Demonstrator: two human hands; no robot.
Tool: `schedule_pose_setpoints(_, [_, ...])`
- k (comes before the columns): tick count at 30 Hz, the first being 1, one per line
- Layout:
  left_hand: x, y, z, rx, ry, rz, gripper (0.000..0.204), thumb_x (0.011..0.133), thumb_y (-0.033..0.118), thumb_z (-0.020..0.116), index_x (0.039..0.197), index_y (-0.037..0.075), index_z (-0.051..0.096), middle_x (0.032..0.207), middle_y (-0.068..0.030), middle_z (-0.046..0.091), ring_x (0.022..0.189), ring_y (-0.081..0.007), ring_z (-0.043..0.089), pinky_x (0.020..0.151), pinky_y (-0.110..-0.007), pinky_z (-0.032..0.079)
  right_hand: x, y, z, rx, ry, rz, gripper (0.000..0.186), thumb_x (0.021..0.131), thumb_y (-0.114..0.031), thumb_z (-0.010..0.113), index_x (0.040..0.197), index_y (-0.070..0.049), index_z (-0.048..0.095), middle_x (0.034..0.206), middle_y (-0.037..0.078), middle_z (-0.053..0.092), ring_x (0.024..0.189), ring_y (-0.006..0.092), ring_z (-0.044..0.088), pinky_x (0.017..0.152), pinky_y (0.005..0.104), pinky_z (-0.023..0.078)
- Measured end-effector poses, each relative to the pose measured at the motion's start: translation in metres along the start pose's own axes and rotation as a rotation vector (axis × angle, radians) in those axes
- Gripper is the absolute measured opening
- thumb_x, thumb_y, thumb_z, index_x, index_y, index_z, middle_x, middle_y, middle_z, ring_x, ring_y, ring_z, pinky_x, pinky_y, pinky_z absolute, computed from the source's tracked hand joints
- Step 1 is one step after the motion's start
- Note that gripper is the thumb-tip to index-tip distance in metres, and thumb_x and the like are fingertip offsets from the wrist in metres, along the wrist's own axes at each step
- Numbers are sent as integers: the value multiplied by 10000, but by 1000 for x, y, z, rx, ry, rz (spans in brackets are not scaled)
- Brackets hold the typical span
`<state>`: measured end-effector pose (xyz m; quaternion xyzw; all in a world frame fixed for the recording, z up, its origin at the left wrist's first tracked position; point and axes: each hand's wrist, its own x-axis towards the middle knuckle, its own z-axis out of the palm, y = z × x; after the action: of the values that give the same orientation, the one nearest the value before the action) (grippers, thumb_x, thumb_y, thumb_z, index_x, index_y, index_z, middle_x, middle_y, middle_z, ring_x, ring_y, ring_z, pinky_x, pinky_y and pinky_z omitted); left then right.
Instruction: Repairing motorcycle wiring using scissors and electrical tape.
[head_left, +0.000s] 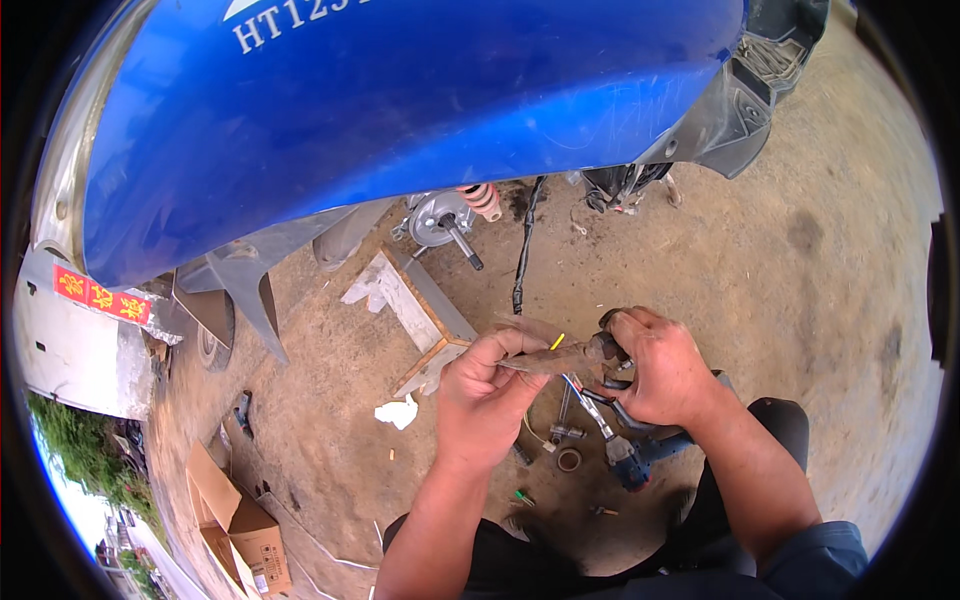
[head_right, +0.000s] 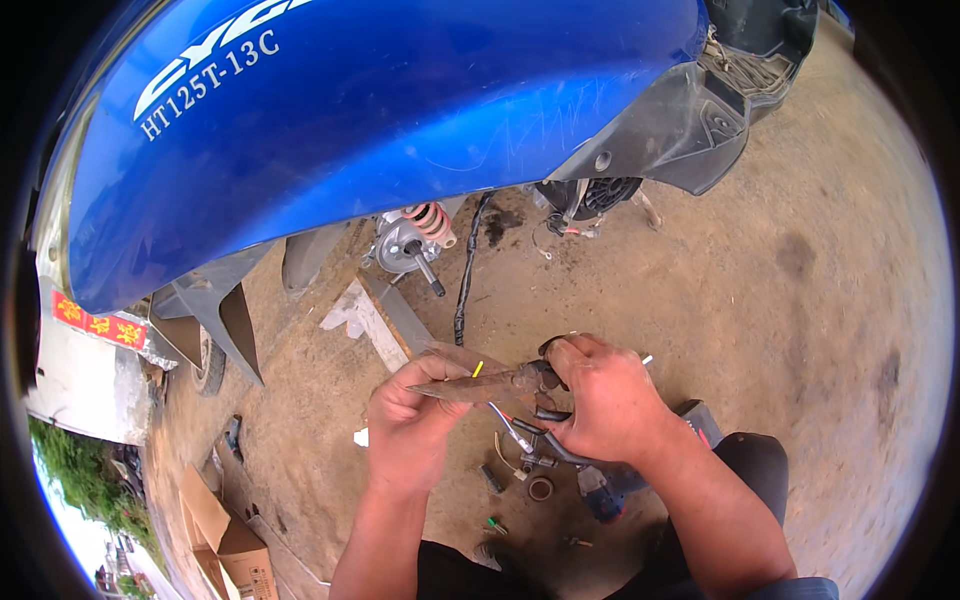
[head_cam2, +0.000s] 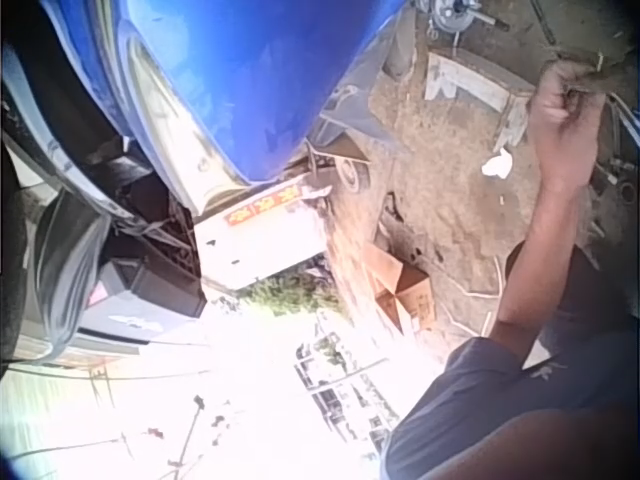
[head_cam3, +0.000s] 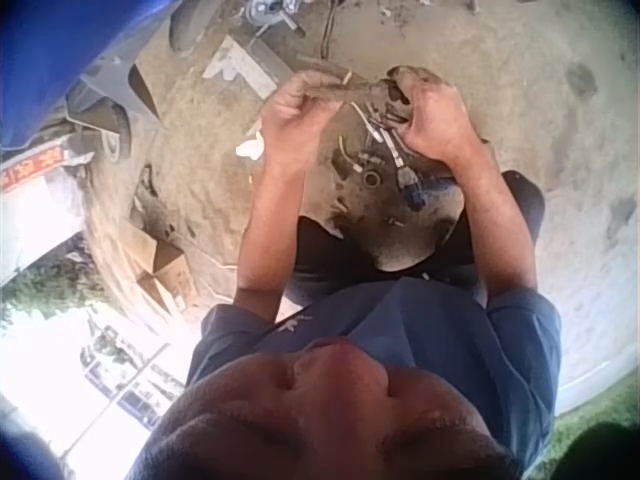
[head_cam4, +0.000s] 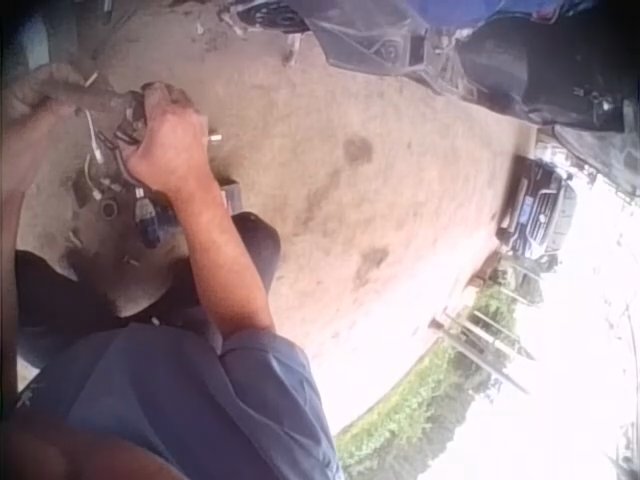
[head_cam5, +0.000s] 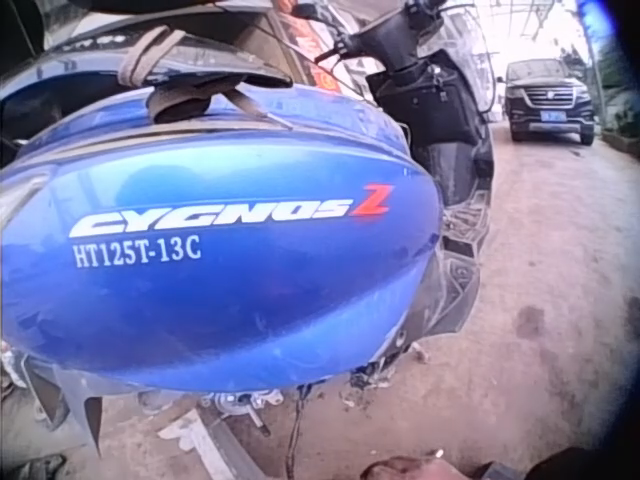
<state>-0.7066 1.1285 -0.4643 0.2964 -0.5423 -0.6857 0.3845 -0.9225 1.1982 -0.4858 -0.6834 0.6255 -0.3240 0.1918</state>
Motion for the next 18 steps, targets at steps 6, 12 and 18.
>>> schedule_pose_setpoints(6, [0, 2, 0, 194, -5, 55, 189, 903, -100, 702, 1078, -34, 673, 1135, -94, 692, 1055, -157, 663, 929, -299, 538, 1, 0, -2, -64, -7, -24, 559, 649, -245, 887, 1058, 18, 611, 1069, 192, 673, 1026, 390, 650, 864, 463, 556])
schedule_pose_setpoints(12, [-1, 6, 3, 252, 5, 49, 157, 910, -104, 679, 1052, -36, 676, 1103, -90, 691, 989, -145, 668, 881, -296, 550, 0, -1, -2, -73, -9, -31, 565, 647, -233, 889, 1068, 22, 611, 1083, 192, 675, 1028, 392, 647, 876, 462, 555])
schedule_pose_setpoints(18, [-3, 8, 3, 365, 2, 64, 132, 926, -85, 665, 1047, -31, 678, 1090, -82, 702, 983, -140, 669, 879, -294, 545, -1, -1, -2, -81, -14, -27, 580, 642, -240, 894, 1079, 22, 616, 1092, 199, 676, 1038, 390, 649, 883, 463, 555])
